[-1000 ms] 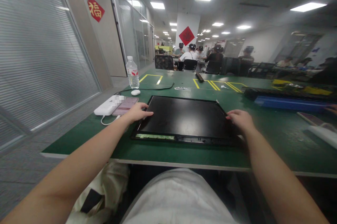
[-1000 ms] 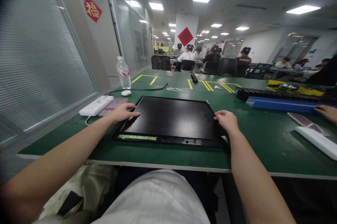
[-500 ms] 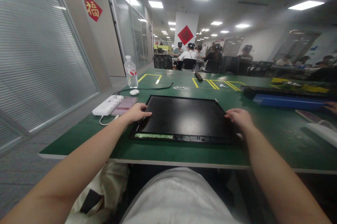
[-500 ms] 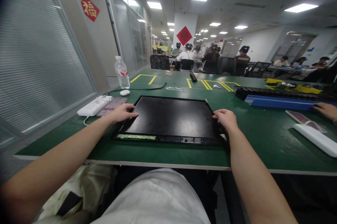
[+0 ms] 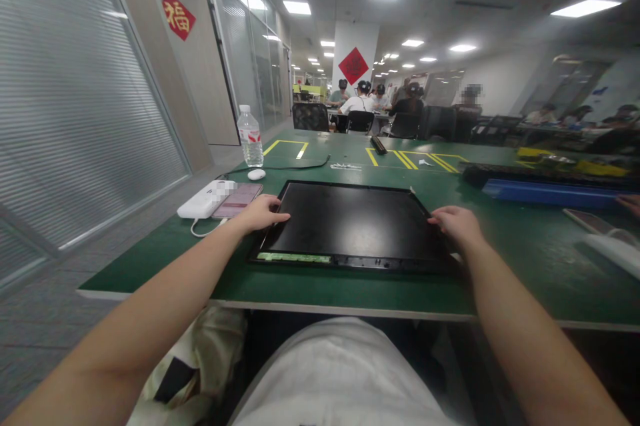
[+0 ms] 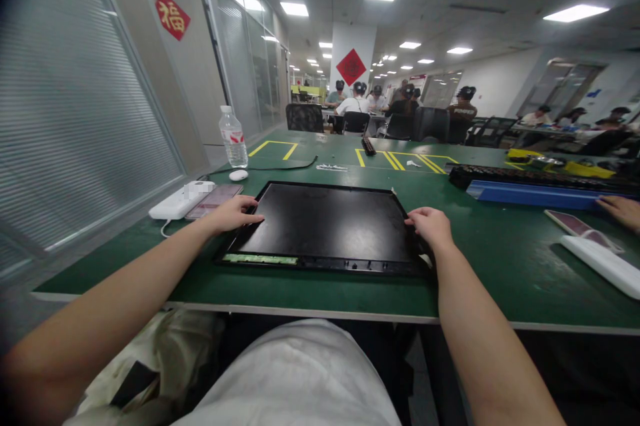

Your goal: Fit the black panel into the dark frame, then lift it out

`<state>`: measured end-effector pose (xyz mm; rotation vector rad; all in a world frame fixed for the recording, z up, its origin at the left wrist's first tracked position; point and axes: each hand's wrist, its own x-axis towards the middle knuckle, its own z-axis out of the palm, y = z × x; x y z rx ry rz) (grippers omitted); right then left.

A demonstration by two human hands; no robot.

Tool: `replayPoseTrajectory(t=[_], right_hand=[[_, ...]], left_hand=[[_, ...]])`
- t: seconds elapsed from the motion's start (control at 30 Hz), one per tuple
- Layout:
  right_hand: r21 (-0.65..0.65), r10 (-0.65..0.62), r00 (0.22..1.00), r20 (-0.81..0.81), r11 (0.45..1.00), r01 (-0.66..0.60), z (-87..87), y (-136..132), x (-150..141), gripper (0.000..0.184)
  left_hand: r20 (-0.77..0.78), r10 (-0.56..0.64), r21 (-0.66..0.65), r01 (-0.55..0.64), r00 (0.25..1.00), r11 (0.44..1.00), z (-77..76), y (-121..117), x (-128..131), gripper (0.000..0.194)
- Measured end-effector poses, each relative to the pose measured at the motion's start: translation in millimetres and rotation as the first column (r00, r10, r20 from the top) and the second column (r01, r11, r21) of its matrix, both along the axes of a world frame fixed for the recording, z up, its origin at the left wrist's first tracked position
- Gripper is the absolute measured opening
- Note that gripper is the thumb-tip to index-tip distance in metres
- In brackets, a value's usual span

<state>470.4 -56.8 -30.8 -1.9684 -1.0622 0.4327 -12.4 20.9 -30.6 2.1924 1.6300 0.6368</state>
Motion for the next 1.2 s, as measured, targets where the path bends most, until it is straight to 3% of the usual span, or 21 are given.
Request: replayPoseTrajectory(t=[0.23,0.43,0.6,0.77,1.0,1.2], right_hand=[[0.006,-0.006,1.0,0.021,1.0,0.006,5.3,-5,-8,0.016],[0.048,0.043,0.988,0.15,0.998,-0.051,-2.3,1,0,0.02],[0.162,0.289,0.941,0.176,0.934,-0.317,-8.8,5,-2,0.026],[0.089,0.469,0.878,0.096,0.875,-0.477,-14.6,7,-5,0.032],[0.053,0.446,0.884,0.143,0.888,-0.457,-12.8,5,-7,0.023],[0.034,0.438,0.882,0.172,0.892,-0.45,-12.1,4,-8,0.023]], left_hand=[[0.005,-0.015,0.034,0.014,1.0,0.999,-2.4,-2,-2,0.082],[-0.096,-0.121,0.102,0.13,0.988,0.986,5.6,-6,-6,0.072],[-0.172,-0.335,0.069,0.351,0.926,0.934,13.4,-12,-9,0.075],[-0.196,-0.457,-0.065,0.454,0.867,0.889,21.6,-22,-9,0.086],[-0.163,-0.541,-0.129,0.525,0.825,0.841,27.5,-25,-11,0.094],[-0.139,-0.577,-0.103,0.568,0.805,0.816,29.3,-26,-11,0.095]])
